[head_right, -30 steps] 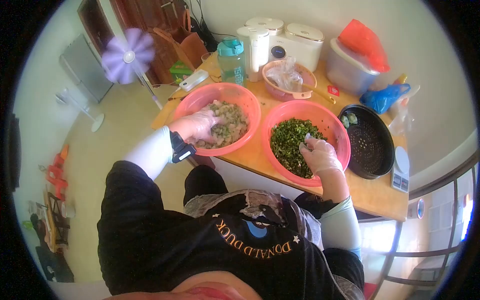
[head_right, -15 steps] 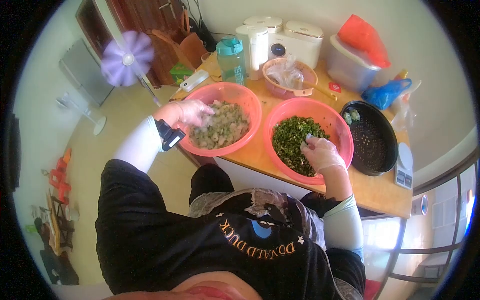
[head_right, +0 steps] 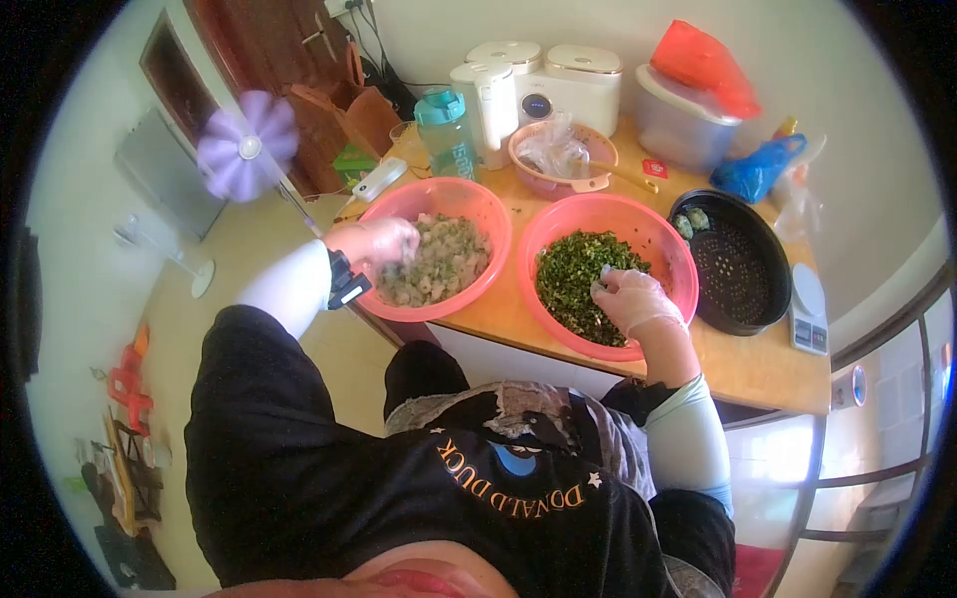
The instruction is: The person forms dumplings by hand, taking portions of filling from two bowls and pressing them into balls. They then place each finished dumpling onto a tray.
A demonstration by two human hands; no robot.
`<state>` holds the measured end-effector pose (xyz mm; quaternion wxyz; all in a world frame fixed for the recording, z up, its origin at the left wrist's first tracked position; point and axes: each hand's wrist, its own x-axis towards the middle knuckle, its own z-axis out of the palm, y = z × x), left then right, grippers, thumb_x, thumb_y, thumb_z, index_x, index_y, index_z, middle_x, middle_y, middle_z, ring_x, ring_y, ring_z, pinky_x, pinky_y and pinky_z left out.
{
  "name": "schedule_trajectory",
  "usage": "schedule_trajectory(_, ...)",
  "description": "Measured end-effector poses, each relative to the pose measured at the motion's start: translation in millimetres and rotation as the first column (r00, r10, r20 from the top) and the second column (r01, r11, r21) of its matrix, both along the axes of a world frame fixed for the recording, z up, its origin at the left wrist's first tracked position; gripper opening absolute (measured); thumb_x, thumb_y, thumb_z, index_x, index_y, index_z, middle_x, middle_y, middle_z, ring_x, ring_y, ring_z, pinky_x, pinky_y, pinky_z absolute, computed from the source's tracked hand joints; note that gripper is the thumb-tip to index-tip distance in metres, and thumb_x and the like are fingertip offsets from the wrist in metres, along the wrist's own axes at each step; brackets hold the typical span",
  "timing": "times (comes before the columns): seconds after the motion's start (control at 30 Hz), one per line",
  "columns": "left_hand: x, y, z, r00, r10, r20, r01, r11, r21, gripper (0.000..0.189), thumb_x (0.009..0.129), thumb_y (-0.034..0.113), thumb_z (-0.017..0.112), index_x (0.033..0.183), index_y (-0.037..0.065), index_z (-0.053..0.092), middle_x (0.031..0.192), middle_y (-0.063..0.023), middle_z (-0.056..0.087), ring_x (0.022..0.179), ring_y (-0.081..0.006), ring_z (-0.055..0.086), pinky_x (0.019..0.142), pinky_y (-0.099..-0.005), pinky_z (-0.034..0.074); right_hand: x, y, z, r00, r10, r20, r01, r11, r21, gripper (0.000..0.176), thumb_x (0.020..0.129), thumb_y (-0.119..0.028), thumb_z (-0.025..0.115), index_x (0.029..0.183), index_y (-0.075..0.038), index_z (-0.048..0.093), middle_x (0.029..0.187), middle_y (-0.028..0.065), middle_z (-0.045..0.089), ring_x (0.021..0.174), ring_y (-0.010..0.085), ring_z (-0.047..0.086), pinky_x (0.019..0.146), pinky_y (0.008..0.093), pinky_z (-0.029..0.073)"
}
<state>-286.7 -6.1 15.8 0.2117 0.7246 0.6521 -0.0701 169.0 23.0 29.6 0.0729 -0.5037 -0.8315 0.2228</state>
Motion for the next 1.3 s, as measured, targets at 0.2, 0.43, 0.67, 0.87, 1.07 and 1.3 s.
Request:
schedule_trajectory(0.2, -22.8, -10.2, 42.4, 0.439, 0.339, 0.832, -0.371, 0.912, -0.176, 0.028, 0.085, -0.002, 0.066, 0.111, 0.006, 0.058, 0.104, -0.0098, 0.066, 0.091, -0.0244, 0.067, 0.077, -0.0365, 0.056, -0.2, 4.4, -2.0, 0.999, 0.028, 0.038, -0.027, 0.999, -0.019, 0.037, 0.095, -0.037, 0.057, 0.115, -0.008, 0.068, 0.111, 0.0208, 0.07, 0.107, 0.0398, 0.065, 0.094, 0.0467, 0.05)
schedule_trajectory(0.43, 38.5, -49.6, 35.9, -0.588, 0.108, 0.802, -0.337, 0.868, -0.364, 0.041, 0.097, 0.012, 0.052, 0.137, 0.002, 0.048, 0.111, -0.0144, 0.062, 0.101, -0.0329, 0.064, 0.079, -0.0413, 0.059, -9.4, -13.8, 36.0, 0.987, -0.079, -0.138, 0.084, 0.996, 0.032, 0.038, 0.095, -0.037, 0.059, 0.121, -0.01, 0.066, 0.112, 0.0225, 0.069, 0.107, 0.0408, 0.065, 0.095, 0.0452, 0.05)
schedule_trajectory(0.67, 98.0, -58.6, 0.7, -0.714, -0.029, 0.699, -0.368, 0.866, -0.339, 0.032, 0.095, 0.015, 0.061, 0.124, 0.002, 0.055, 0.105, -0.0098, 0.062, 0.096, -0.0251, 0.061, 0.076, -0.0343, 0.056, -117.9, -52.4, 78.3, 0.858, 0.406, -0.314, -0.363, 0.912, 0.189, 0.034, 0.099, -0.03, 0.051, 0.122, -0.006, 0.063, 0.098, 0.0259, 0.068, 0.097, 0.0456, 0.066, 0.085, 0.0504, 0.052)
schedule_trajectory(0.87, 94.7, -69.2, -12.9, -0.703, 0.006, 0.711, -0.334, 0.881, -0.337, 0.023, 0.092, 0.004, 0.062, 0.115, 0.005, 0.064, 0.103, -0.0094, 0.068, 0.092, -0.0215, 0.066, 0.086, -0.0375, 0.054, -224.1, -31.7, 11.5, 0.749, 0.432, -0.502, -0.358, 0.902, 0.242, 0.029, 0.1, -0.023, 0.051, 0.121, -0.008, 0.064, 0.097, 0.0268, 0.068, 0.096, 0.0466, 0.065, 0.087, 0.051, 0.052)
schedule_trajectory(1.07, 80.2, -73.2, -19.4, -0.705, 0.053, 0.708, -0.39, 0.804, -0.449, 0.02, 0.098, 0.01, 0.055, 0.116, 0.007, 0.066, 0.109, -0.0069, 0.07, 0.1, -0.0222, 0.067, 0.093, -0.0389, 0.052, -243.9, -32.4, -21.3, 0.742, 0.266, -0.615, -0.329, 0.944, 0.011, 0.024, 0.098, -0.016, 0.056, 0.117, -0.008, 0.068, 0.104, 0.0239, 0.069, 0.095, 0.0393, 0.068, 0.083, 0.0432, 0.054)
schedule_trajectory(1.3, 66.3, -56.1, -44.2, -0.841, 0.023, 0.54, -0.288, 0.826, -0.484, 0.015, 0.095, 0.003, 0.056, 0.108, 0.005, 0.065, 0.105, -0.0086, 0.068, 0.099, -0.0246, 0.065, 0.093, -0.0425, 0.053, -246.8, -14.2, -20.3, 0.871, 0.489, -0.052, -0.459, 0.846, 0.271, 0.035, 0.099, -0.013, 0.049, 0.131, -0.009, 0.063, 0.115, 0.0235, 0.068, 0.104, 0.0393, 0.067, 0.09, 0.0438, 0.055)
